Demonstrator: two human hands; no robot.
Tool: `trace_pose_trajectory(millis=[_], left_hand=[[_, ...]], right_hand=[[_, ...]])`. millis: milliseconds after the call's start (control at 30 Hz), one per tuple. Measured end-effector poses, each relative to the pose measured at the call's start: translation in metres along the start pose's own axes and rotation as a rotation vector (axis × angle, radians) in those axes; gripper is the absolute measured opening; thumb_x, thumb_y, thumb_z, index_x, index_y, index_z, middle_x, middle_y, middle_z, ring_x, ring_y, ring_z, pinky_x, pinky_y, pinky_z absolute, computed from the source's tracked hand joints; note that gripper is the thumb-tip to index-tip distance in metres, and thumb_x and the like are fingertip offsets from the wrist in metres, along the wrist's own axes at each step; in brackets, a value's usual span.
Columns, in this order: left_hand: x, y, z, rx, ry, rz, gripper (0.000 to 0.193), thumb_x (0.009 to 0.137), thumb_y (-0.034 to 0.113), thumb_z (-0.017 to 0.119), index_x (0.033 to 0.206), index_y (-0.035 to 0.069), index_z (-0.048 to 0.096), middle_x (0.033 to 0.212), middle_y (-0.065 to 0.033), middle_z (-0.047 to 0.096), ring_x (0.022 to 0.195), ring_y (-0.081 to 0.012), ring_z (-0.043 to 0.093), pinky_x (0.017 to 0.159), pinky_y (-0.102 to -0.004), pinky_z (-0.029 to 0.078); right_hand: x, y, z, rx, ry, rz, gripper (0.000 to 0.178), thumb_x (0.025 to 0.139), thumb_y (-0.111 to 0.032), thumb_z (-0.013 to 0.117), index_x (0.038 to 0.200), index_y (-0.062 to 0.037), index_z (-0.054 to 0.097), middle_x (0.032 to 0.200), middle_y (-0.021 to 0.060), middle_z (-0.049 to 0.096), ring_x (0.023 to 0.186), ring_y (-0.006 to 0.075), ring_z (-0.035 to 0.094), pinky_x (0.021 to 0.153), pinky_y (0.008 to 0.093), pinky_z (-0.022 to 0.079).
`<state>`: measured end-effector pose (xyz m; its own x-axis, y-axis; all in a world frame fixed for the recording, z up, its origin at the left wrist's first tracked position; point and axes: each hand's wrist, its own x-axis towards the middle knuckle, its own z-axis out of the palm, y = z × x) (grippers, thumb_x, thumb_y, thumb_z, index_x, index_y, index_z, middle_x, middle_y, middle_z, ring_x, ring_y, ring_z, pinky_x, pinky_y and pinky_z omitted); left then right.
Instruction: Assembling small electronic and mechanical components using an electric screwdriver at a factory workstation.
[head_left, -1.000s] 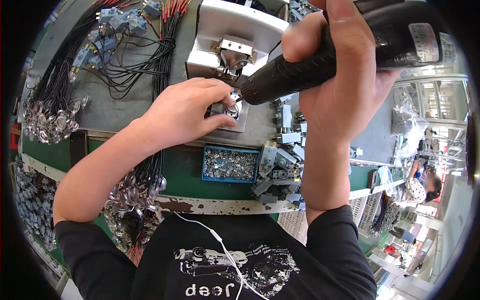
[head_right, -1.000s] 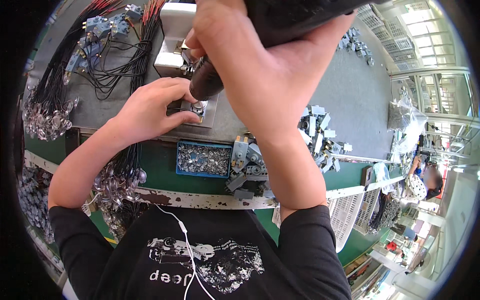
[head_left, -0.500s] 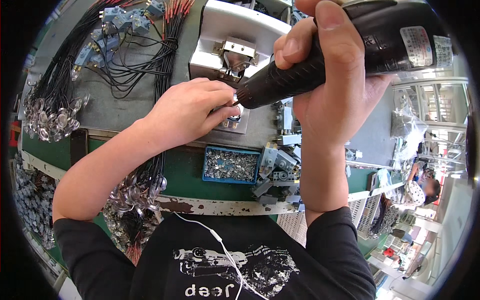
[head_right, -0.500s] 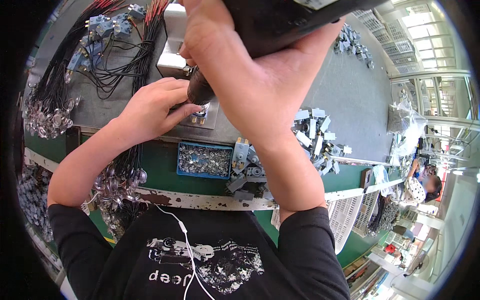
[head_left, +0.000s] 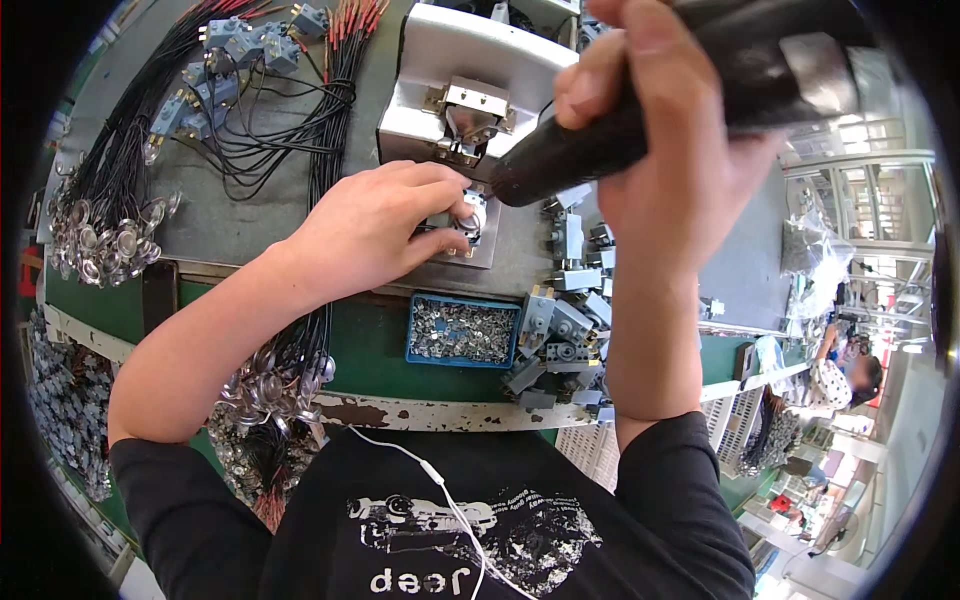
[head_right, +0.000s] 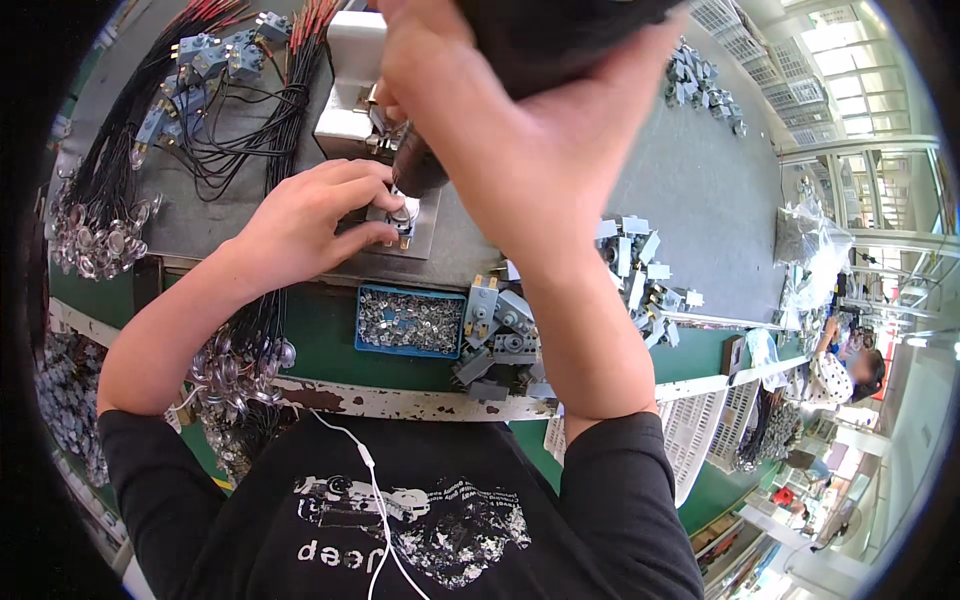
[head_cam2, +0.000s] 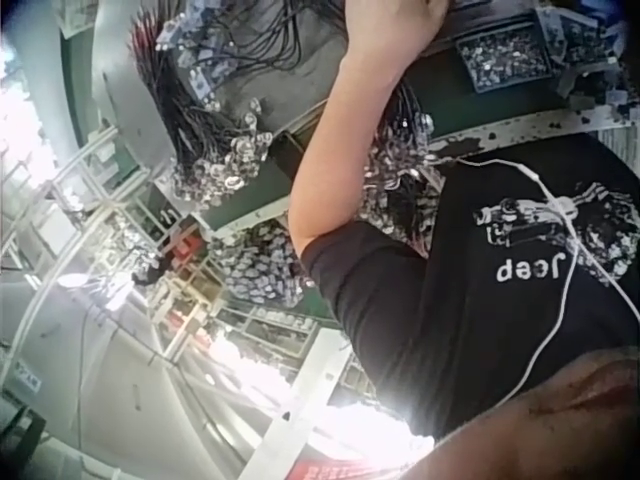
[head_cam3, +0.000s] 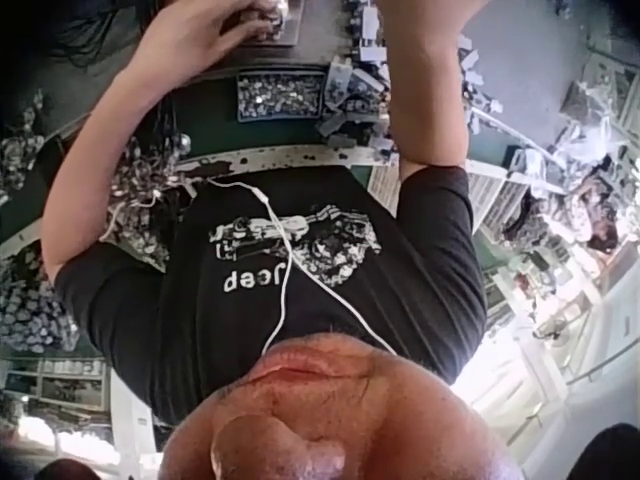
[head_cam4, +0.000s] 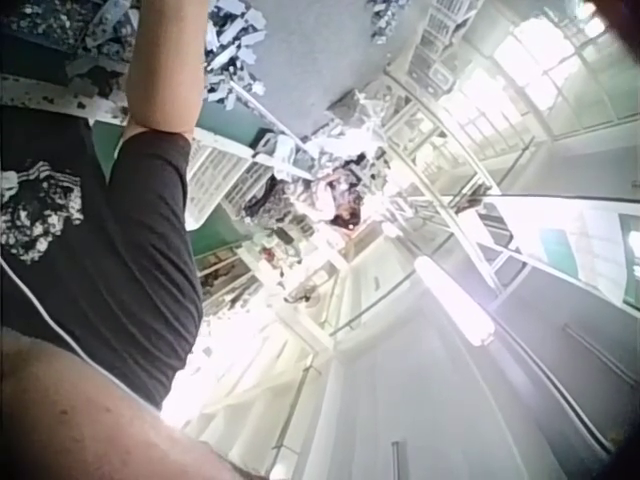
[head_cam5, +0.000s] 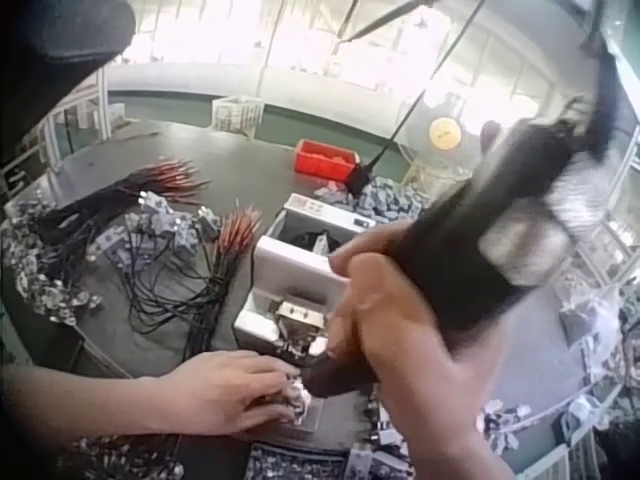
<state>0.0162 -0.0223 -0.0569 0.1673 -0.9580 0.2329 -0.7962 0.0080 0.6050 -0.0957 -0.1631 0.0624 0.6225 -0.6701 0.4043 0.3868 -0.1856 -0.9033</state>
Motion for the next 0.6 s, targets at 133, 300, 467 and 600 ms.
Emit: trace_pose_trajectory(millis=[133, 300, 467, 600], left_hand=[[0.0, 0.002, -0.002, 0.006, -0.021, -0.025, 0.027, 0.086, 0.021, 0.081, 0.107, 0.008, 0.071, 0.125, -0.0096, 0.069, 0.115, -0.032, 0.066, 0.095, -0.0415, 0.055], [-0.001, 0.0, -0.002, 0.001, -0.014, -0.027, 0.028, 0.085, 0.02, 0.082, 0.108, 0.007, 0.071, 0.122, -0.0088, 0.069, 0.113, -0.0314, 0.067, 0.094, -0.0411, 0.056], [0.0, -0.002, 0.003, -0.008, 0.023, 0.012, 0.029, 0.088, 0.023, 0.079, 0.11, 0.007, 0.068, 0.115, -0.0063, 0.07, 0.108, -0.0305, 0.067, 0.09, -0.0418, 0.056], [0.001, 0.0, 0.002, -0.014, 0.026, 0.03, 0.031, 0.09, 0.025, 0.076, 0.114, 0.008, 0.065, 0.111, -0.0037, 0.07, 0.104, -0.0298, 0.067, 0.086, -0.0421, 0.056]], right_hand=[[0.013, 0.027, -0.006, -0.079, -0.049, 0.041, 0.012, 0.092, 0.0, 0.069, 0.1, 0.0083, 0.066, 0.081, 0.0095, 0.067, 0.06, 0.0123, 0.063, 0.054, 0.0251, 0.05], [0.0, 0.016, 0.002, 0.012, -0.01, 0.0, 0.011, 0.092, 0.0, 0.069, 0.1, 0.0069, 0.066, 0.076, 0.0057, 0.066, 0.061, 0.0107, 0.063, 0.056, 0.024, 0.051], [0.048, 0.089, -0.01, 0.503, -0.538, -0.798, 0.011, 0.091, 0.0, 0.07, 0.1, 0.0057, 0.067, 0.077, 0.0043, 0.066, 0.062, 0.0101, 0.063, 0.057, 0.0242, 0.051], [0.049, 0.089, -0.009, 0.42, -0.525, -0.856, 0.011, 0.09, 0.0, 0.072, 0.098, 0.0045, 0.067, 0.078, 0.0044, 0.067, 0.063, 0.0102, 0.064, 0.058, 0.0241, 0.053]])
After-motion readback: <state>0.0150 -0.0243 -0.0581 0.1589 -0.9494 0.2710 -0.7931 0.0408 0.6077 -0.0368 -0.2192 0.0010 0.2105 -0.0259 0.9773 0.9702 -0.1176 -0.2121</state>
